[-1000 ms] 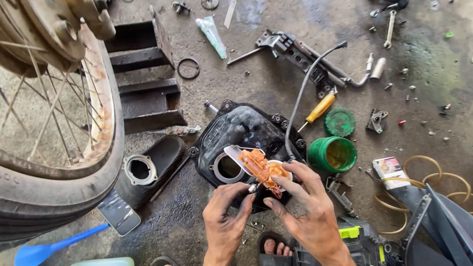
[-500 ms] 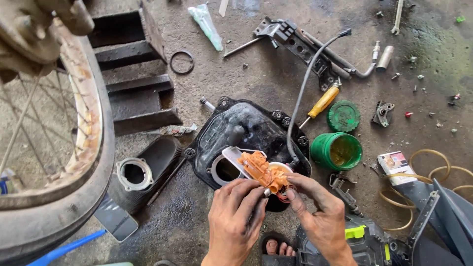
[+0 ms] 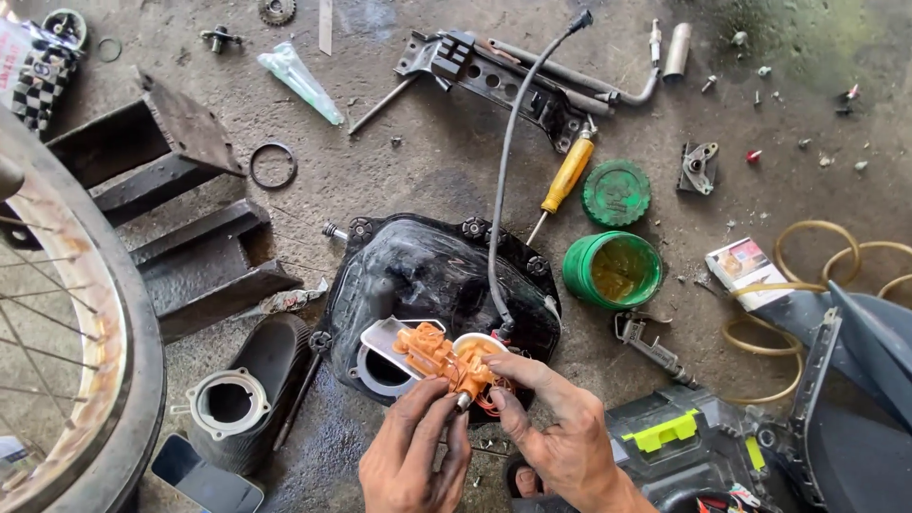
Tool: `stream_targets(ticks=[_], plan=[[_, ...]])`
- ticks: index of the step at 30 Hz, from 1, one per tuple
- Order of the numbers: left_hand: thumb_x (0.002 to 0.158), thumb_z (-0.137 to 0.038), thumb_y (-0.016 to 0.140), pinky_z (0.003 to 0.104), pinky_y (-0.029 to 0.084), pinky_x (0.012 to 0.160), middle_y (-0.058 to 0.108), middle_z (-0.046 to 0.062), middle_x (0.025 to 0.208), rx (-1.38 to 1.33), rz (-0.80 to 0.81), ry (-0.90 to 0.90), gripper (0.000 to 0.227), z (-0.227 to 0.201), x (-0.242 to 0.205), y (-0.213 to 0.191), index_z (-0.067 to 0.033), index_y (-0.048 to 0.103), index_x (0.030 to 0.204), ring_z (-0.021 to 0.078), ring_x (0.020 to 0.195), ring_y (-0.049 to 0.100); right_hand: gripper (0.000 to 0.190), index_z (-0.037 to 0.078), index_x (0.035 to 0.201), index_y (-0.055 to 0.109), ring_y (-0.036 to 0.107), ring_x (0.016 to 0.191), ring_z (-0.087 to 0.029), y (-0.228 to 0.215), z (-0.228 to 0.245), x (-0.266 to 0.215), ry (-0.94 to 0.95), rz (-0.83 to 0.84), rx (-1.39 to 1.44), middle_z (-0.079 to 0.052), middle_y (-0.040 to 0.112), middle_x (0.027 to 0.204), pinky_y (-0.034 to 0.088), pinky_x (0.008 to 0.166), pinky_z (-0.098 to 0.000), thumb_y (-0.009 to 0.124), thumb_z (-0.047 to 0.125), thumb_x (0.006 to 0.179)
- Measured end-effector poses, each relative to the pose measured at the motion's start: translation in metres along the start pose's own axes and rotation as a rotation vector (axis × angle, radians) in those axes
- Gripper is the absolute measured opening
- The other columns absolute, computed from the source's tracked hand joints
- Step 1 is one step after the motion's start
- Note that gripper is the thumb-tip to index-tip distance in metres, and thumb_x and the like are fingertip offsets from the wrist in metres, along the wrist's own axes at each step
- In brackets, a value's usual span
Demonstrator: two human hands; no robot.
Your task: The person handles a small metallic component, then picks up an orange plastic electrical connector with wires. They manipulate the connector and wires, separating and repositioning them, and use a white cloth to wipe the connector. The person continues to adjust the wires and connector throughout the clip.
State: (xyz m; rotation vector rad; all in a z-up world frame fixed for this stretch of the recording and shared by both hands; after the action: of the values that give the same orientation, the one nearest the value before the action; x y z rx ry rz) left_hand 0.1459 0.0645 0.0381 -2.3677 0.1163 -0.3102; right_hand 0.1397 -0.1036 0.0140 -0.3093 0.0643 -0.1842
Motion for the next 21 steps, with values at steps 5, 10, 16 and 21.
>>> stream_targets(ticks=[5, 10, 16, 21], plan=[[0.071, -0.003, 0.080, 0.031, 0.067, 0.085, 0.076, 0.008, 0.114, 0.020, 0.018, -0.079, 0.031, 0.012, -0.007, 0.005, -0.0065, 0.078, 0.102, 0.0192, 0.097, 0.080, 0.032, 0.003, 0.114, 0.074, 0.079, 0.075, -0.010, 0.000, -0.007, 0.003, 0.078, 0.034, 0.068, -0.006, 0.083, 0.105, 0.065, 0.067, -0.0214, 0.074, 0.006, 0.082], [0.072, -0.004, 0.080, 0.034, 0.066, 0.088, 0.076, 0.009, 0.110, 0.028, 0.021, -0.063, 0.027, 0.007, -0.004, 0.008, -0.0061, 0.078, 0.099, 0.0219, 0.100, 0.079, 0.032, 0.001, 0.114, 0.072, 0.081, 0.090, -0.016, -0.001, -0.005, 0.005, -0.006, 0.056, 0.081, -0.008, 0.081, 0.113, 0.067, 0.079, -0.0253, 0.074, 0.007, 0.083], [0.071, -0.003, 0.081, 0.034, 0.066, 0.090, 0.076, 0.010, 0.111, 0.026, 0.018, -0.066, 0.028, 0.006, -0.003, 0.009, -0.0055, 0.078, 0.100, 0.0223, 0.100, 0.079, 0.030, 0.000, 0.112, 0.072, 0.081, 0.084, -0.015, -0.002, -0.005, 0.005, 0.003, 0.039, 0.075, -0.009, 0.081, 0.110, 0.068, 0.074, -0.0240, 0.074, 0.005, 0.082], [0.071, -0.005, 0.082, 0.035, 0.065, 0.091, 0.076, 0.009, 0.111, 0.051, 0.034, -0.071, 0.029, 0.008, -0.005, 0.012, -0.0069, 0.079, 0.100, 0.0224, 0.102, 0.078, 0.031, 0.000, 0.114, 0.071, 0.081, 0.088, -0.017, -0.002, -0.007, 0.004, -0.011, 0.055, 0.091, -0.010, 0.080, 0.113, 0.068, 0.076, -0.0253, 0.074, 0.008, 0.084]])
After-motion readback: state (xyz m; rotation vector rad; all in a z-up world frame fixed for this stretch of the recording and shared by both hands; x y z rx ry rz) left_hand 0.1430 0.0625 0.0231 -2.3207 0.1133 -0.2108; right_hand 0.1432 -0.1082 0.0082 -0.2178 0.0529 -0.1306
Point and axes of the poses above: each hand's wrist, its own x-axis towards the middle knuckle, its own y-axis out of the palm, z = x × y, the point moved 9 cm from there along x, towards the middle knuckle
